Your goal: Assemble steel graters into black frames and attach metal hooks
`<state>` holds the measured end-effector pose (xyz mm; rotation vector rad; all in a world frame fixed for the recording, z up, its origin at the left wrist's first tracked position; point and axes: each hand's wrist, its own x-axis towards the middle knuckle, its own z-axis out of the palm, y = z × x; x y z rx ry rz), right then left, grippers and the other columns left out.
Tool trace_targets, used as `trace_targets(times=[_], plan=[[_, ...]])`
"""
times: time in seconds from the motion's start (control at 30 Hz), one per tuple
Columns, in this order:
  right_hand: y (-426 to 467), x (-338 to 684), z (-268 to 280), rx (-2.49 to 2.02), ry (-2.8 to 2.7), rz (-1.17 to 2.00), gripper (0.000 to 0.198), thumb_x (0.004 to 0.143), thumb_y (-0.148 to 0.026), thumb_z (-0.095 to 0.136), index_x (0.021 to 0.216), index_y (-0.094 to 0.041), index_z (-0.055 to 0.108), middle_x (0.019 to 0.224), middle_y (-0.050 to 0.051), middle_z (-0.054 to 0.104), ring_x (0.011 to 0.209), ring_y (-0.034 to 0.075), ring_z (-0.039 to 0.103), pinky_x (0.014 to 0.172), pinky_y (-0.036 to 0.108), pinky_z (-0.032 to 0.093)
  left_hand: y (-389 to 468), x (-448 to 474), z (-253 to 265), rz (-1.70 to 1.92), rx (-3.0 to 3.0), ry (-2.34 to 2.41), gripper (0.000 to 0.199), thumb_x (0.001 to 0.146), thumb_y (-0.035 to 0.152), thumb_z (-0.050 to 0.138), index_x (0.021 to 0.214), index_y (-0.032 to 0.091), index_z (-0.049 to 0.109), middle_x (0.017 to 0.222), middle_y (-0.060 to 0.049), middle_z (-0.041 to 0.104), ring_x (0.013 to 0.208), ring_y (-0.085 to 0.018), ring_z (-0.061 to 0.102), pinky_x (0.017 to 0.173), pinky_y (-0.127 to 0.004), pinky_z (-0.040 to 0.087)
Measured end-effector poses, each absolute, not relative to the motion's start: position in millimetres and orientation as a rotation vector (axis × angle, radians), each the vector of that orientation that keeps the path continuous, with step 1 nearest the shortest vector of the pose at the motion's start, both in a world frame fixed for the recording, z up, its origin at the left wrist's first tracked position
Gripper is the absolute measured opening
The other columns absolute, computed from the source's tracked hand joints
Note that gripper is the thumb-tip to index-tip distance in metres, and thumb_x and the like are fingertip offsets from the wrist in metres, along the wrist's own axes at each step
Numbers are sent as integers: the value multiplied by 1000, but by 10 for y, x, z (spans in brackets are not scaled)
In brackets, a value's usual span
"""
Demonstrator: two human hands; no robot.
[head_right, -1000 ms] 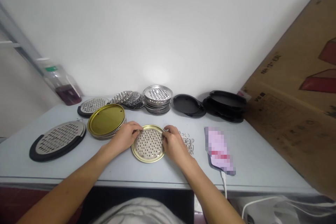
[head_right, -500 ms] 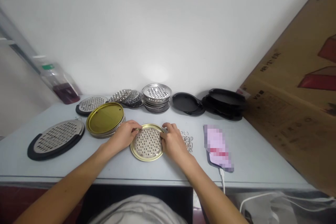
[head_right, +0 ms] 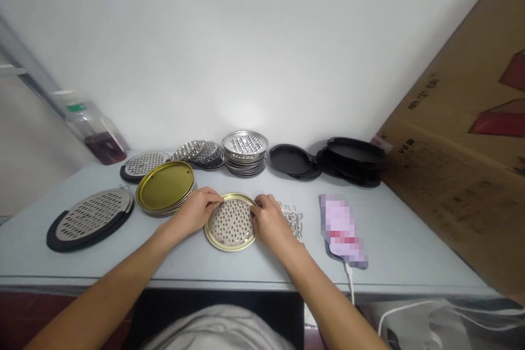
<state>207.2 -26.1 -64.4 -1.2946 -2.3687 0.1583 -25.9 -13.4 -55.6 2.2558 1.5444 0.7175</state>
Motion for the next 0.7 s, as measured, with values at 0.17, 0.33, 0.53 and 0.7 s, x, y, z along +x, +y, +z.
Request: trace_targets(times=[0.17,0.33,0.53,0.7], plan=[[-247,2054,-656,-1292,-2355,207,35,81,2,45,100,-11,72,104,14,60,100,25,51,91,37,49,-156,-251,-533,627,2328,1514,36,83,2,49,96,19,78,95,-9,68,87,-19,65,81,-29,52],[-249,2063,-657,-1271,-2323,217,36,81,2,46,107,-11,69,103,13,62,99,24,52,91,37,48,-209,-201,-464,521,2457,1559,37,83,2,48,94,20,78,94,-11,65,91,-23,63,82,-33,51],[-251,2085,-646,-1320,-2331,185,33,82,-2,50,103,-17,71,105,11,63,100,24,53,90,38,46,-206,-189,-491,610,2425,1612,34,83,1,48,97,16,75,95,-10,66,92,-21,63,87,-32,51],[-257,2096,-632,-1371,-2323,185,35,82,-2,49,106,-17,69,104,10,64,98,23,54,88,36,44,-200,-196,-501,677,2415,1580,34,85,4,47,98,19,74,94,-8,67,89,-19,63,83,-31,51]])
